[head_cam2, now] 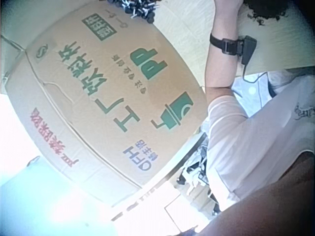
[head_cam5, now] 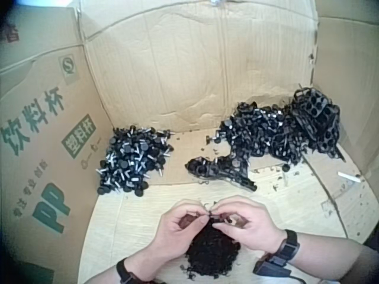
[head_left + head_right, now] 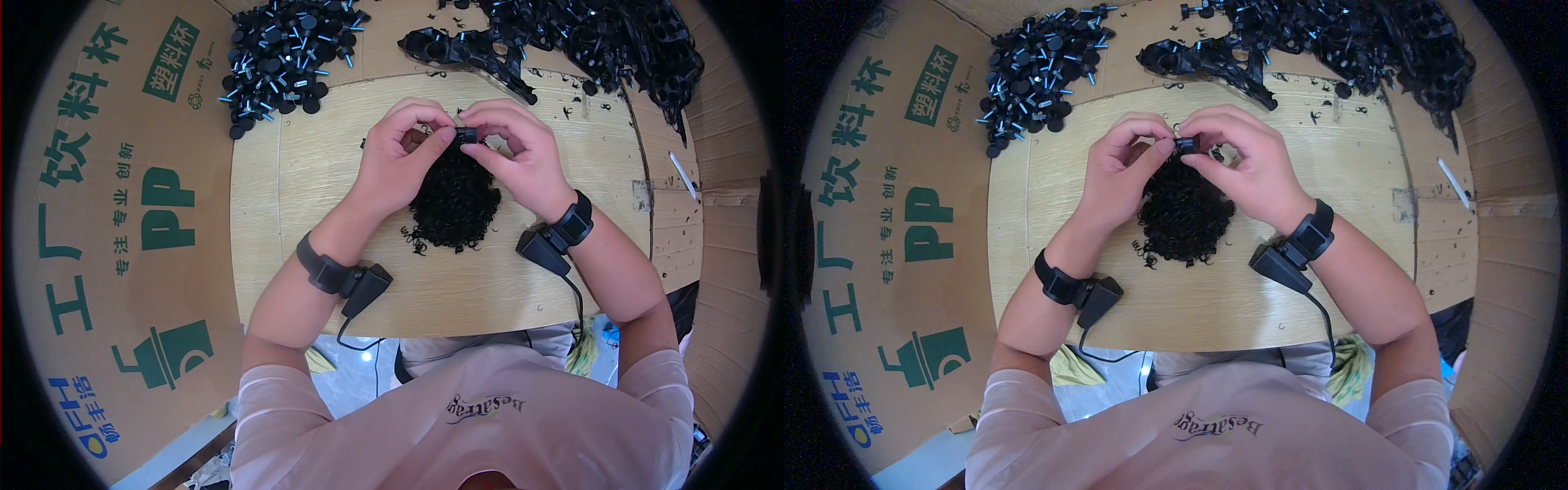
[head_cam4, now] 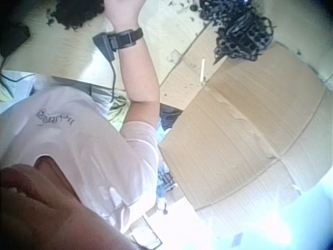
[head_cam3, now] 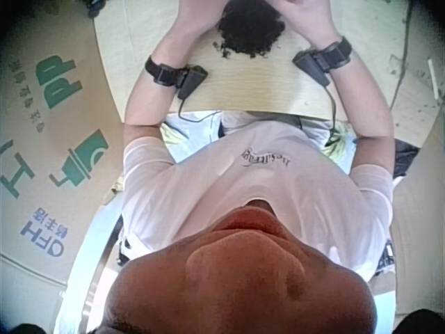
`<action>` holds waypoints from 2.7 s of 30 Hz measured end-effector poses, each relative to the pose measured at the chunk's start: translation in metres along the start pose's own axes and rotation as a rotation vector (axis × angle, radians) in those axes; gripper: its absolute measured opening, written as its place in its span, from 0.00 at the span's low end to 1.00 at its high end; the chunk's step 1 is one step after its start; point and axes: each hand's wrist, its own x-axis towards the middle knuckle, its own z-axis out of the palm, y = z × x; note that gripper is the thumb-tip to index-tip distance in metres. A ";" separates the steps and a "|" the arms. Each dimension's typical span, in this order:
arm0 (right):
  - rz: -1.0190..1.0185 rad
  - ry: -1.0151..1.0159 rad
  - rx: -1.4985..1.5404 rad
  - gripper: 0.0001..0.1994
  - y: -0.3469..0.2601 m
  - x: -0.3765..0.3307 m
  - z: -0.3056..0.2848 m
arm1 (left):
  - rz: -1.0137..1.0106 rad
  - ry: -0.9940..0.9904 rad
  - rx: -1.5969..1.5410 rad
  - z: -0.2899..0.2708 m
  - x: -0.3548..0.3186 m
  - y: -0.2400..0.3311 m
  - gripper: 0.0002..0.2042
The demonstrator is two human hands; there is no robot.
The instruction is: Manually assembling small plastic lens module components on a workbench.
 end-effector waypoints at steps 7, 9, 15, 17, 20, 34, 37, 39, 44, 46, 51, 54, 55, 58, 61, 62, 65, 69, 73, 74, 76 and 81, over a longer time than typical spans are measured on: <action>0.304 0.086 0.320 0.16 0.003 -0.002 -0.001 | 0.069 0.035 0.063 0.001 -0.002 0.001 0.03; 0.310 0.114 0.475 0.17 0.001 0.001 -0.001 | 0.027 0.046 -0.006 0.001 -0.001 0.001 0.03; 0.316 0.073 0.477 0.16 0.006 -0.001 -0.006 | 0.016 -0.141 -0.035 -0.003 -0.003 0.008 0.02; 0.310 0.062 0.461 0.16 0.004 -0.001 -0.007 | 0.002 -0.149 -0.056 -0.002 -0.004 0.008 0.03; 0.280 0.047 0.450 0.15 0.002 -0.001 -0.003 | -0.027 -0.107 -0.129 0.000 -0.006 0.003 0.05; 0.058 -0.029 0.191 0.15 0.006 -0.003 0.000 | -0.136 -0.031 -0.218 0.000 -0.004 0.004 0.05; 0.038 -0.018 0.142 0.14 0.007 -0.003 0.001 | -0.138 -0.025 -0.219 0.000 -0.004 0.003 0.05; -0.035 -0.022 0.022 0.14 0.008 -0.003 0.000 | -0.162 -0.004 -0.181 0.001 -0.004 0.005 0.06; -0.062 -0.005 0.010 0.14 0.009 -0.002 0.001 | -0.163 -0.014 -0.198 0.000 -0.004 0.004 0.06; -0.065 -0.003 -0.005 0.14 0.008 -0.002 0.001 | -0.160 -0.015 -0.196 -0.001 -0.004 0.004 0.07; -0.061 -0.014 -0.024 0.14 0.006 -0.002 0.000 | -0.178 -0.018 -0.260 -0.001 -0.004 0.003 0.07; -0.082 -0.022 -0.061 0.14 0.005 -0.002 0.001 | -0.166 -0.025 -0.195 0.000 -0.004 0.003 0.07; -0.082 -0.023 -0.061 0.14 0.005 -0.002 0.001 | -0.166 -0.024 -0.195 0.000 -0.004 0.003 0.07; -0.080 -0.012 -0.053 0.14 0.006 -0.002 0.002 | -0.151 -0.017 -0.212 0.000 -0.004 0.001 0.08; -0.062 -0.003 -0.031 0.14 0.006 -0.003 0.003 | -0.181 -0.025 -0.178 -0.001 -0.004 0.002 0.09; -0.044 -0.010 -0.030 0.14 0.006 -0.003 0.003 | -0.195 -0.027 -0.138 -0.002 -0.004 0.001 0.08; -0.017 -0.019 -0.024 0.14 0.004 -0.004 0.003 | -0.205 -0.028 -0.102 -0.002 -0.004 0.001 0.08; 0.086 0.041 0.201 0.13 0.004 -0.004 0.005 | -0.126 -0.030 -0.169 0.001 -0.004 0.004 0.09; 0.156 0.034 0.205 0.13 0.003 -0.004 0.001 | -0.115 -0.015 -0.101 0.003 -0.005 0.009 0.10; 0.159 0.029 0.205 0.14 0.003 -0.004 0.000 | -0.070 -0.010 -0.102 0.002 -0.005 0.006 0.10; 0.162 0.023 0.206 0.14 0.001 -0.004 0.000 | -0.025 -0.006 -0.103 0.003 -0.005 0.005 0.11; 0.282 0.007 0.355 0.14 -0.003 -0.004 0.000 | -0.051 0.000 -0.104 0.002 -0.005 0.006 0.10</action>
